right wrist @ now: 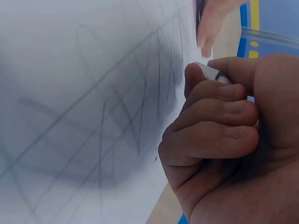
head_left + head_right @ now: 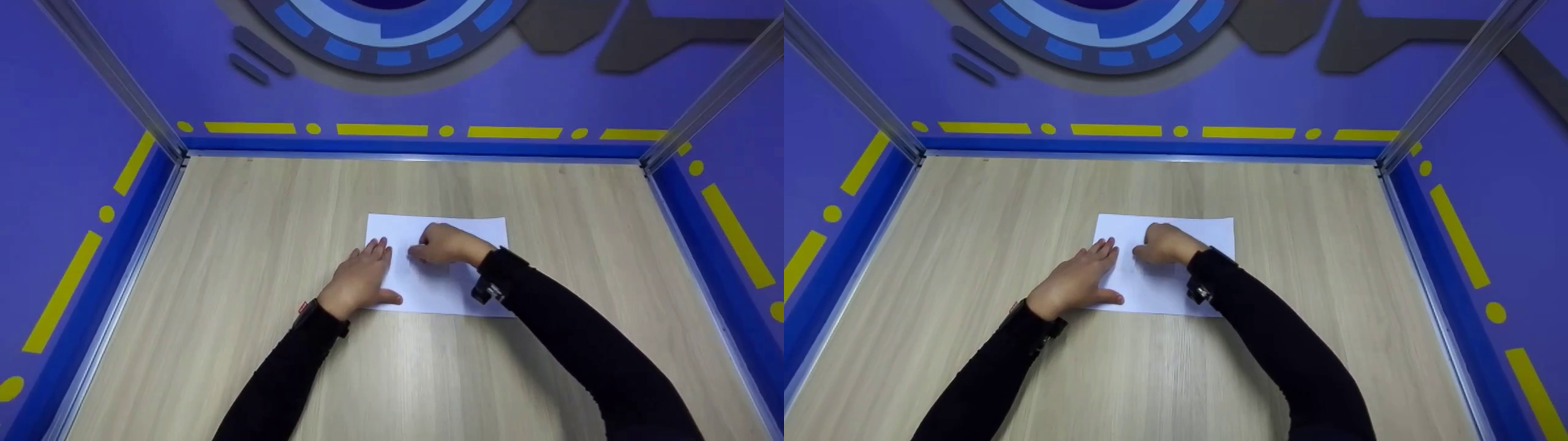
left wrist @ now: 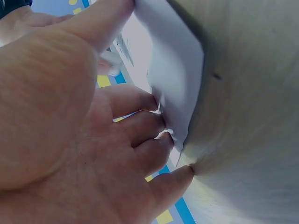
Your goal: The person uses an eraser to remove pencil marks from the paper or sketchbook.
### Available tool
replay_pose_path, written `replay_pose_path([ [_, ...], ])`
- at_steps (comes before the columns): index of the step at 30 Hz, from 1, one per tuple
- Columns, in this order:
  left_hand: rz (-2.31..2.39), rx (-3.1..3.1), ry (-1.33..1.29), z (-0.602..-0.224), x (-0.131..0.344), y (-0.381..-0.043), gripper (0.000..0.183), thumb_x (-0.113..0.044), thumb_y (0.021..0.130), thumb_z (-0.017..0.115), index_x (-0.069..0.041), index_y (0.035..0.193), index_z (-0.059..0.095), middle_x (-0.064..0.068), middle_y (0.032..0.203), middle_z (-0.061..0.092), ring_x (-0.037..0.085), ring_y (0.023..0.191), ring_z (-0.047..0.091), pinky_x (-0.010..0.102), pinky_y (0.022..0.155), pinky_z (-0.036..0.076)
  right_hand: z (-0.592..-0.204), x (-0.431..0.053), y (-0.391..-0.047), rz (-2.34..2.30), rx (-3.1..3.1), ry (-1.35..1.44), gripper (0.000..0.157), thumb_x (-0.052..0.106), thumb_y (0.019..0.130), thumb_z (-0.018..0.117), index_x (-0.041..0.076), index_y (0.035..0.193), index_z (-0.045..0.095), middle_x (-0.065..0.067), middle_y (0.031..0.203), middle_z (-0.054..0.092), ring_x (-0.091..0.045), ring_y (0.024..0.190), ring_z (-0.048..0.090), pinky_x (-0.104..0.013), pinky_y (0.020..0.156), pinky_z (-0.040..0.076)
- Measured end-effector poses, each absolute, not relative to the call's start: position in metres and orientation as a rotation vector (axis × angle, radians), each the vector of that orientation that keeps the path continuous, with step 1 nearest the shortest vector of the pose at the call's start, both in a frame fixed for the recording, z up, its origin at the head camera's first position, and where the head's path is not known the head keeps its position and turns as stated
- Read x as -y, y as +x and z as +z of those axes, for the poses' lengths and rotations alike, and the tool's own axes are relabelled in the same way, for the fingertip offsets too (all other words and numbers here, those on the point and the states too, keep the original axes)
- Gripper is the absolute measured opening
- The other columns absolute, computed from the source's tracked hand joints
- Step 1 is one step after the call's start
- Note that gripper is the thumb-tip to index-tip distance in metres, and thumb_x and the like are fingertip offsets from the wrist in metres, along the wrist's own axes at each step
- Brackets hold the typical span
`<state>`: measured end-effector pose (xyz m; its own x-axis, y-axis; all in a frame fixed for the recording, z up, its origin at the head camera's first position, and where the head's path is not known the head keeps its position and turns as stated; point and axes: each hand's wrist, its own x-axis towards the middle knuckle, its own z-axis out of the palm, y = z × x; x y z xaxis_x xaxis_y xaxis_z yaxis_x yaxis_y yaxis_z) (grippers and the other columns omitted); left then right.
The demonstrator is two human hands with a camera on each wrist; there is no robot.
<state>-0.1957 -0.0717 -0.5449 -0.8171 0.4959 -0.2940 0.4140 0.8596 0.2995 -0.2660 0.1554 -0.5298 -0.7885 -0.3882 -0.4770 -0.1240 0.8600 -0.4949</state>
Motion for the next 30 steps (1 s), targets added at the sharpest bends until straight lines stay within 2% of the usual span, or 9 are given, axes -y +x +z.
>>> replay_pose_path([
  [5, 0.313, -2.671, 0.683, -0.544, 0.071, -0.196, 0.108, -0.058, 0.093, 0.084, 0.003, 0.170, 0.037, 0.023, 0.182, 0.028, 0.038, 0.171, 0.027, 0.058, 0.138, 0.029, -0.534, -0.142, -0.268, -0.551, -2.457, -0.398, 0.042, 0.043, 0.106, 0.064, 0.007, 0.098, 0.085, 0.001, 0.079, 0.066, -0.018, 0.076, 0.060, -0.030, 0.069, 0.047],
  [10, 0.310, -2.676, 0.684, -0.545, 0.072, -0.197, 0.110, -0.058, 0.093, 0.084, 0.004, 0.170, 0.036, 0.023, 0.182, 0.028, 0.038, 0.171, 0.027, 0.058, 0.138, 0.029, -0.536, -0.146, -0.269, -0.547, -2.448, -0.329, 0.039, 0.044, 0.104, 0.067, 0.011, 0.091, 0.085, 0.003, 0.073, 0.062, -0.017, 0.071, 0.058, -0.031, 0.066, 0.046],
  [14, 0.310, -2.674, 0.680, -0.545, 0.073, -0.197, 0.110, -0.057, 0.093, 0.085, 0.004, 0.170, 0.035, 0.023, 0.182, 0.027, 0.038, 0.172, 0.027, 0.058, 0.138, 0.029, -0.540, -0.159, -0.268, -0.572, -2.434, -0.303, 0.038, 0.041, 0.100, 0.070, 0.014, 0.074, 0.077, 0.007, 0.063, 0.053, -0.014, 0.063, 0.051, -0.029, 0.059, 0.040],
  [17, 0.305, -2.670, 0.673, -0.545, 0.073, -0.196, 0.111, -0.058, 0.094, 0.084, 0.003, 0.171, 0.034, 0.022, 0.183, 0.026, 0.037, 0.172, 0.026, 0.057, 0.138, 0.028, -0.541, -0.172, -0.266, -0.581, -2.436, -0.287, 0.042, 0.040, 0.098, 0.071, 0.017, 0.063, 0.066, 0.010, 0.057, 0.045, -0.012, 0.059, 0.045, -0.029, 0.056, 0.035],
  [23, 0.296, -2.657, 0.671, -0.546, 0.073, -0.196, 0.110, -0.058, 0.094, 0.083, 0.002, 0.172, 0.033, 0.020, 0.184, 0.024, 0.036, 0.173, 0.023, 0.057, 0.139, 0.027, -0.539, -0.199, -0.259, -0.581, -2.458, -0.288, 0.050, 0.037, 0.097, 0.070, 0.022, 0.055, 0.047, 0.011, 0.056, 0.034, -0.010, 0.056, 0.033, -0.028, 0.054, 0.026],
  [30, 0.313, -2.653, 0.661, -0.546, 0.072, -0.195, 0.110, -0.057, 0.095, 0.084, 0.002, 0.172, 0.032, 0.020, 0.184, 0.023, 0.036, 0.173, 0.022, 0.057, 0.139, 0.026, -0.537, -0.233, -0.251, -0.596, -2.468, -0.254, 0.052, 0.034, 0.098, 0.069, 0.022, 0.055, 0.043, 0.010, 0.057, 0.031, -0.009, 0.056, 0.030, -0.027, 0.054, 0.023],
])
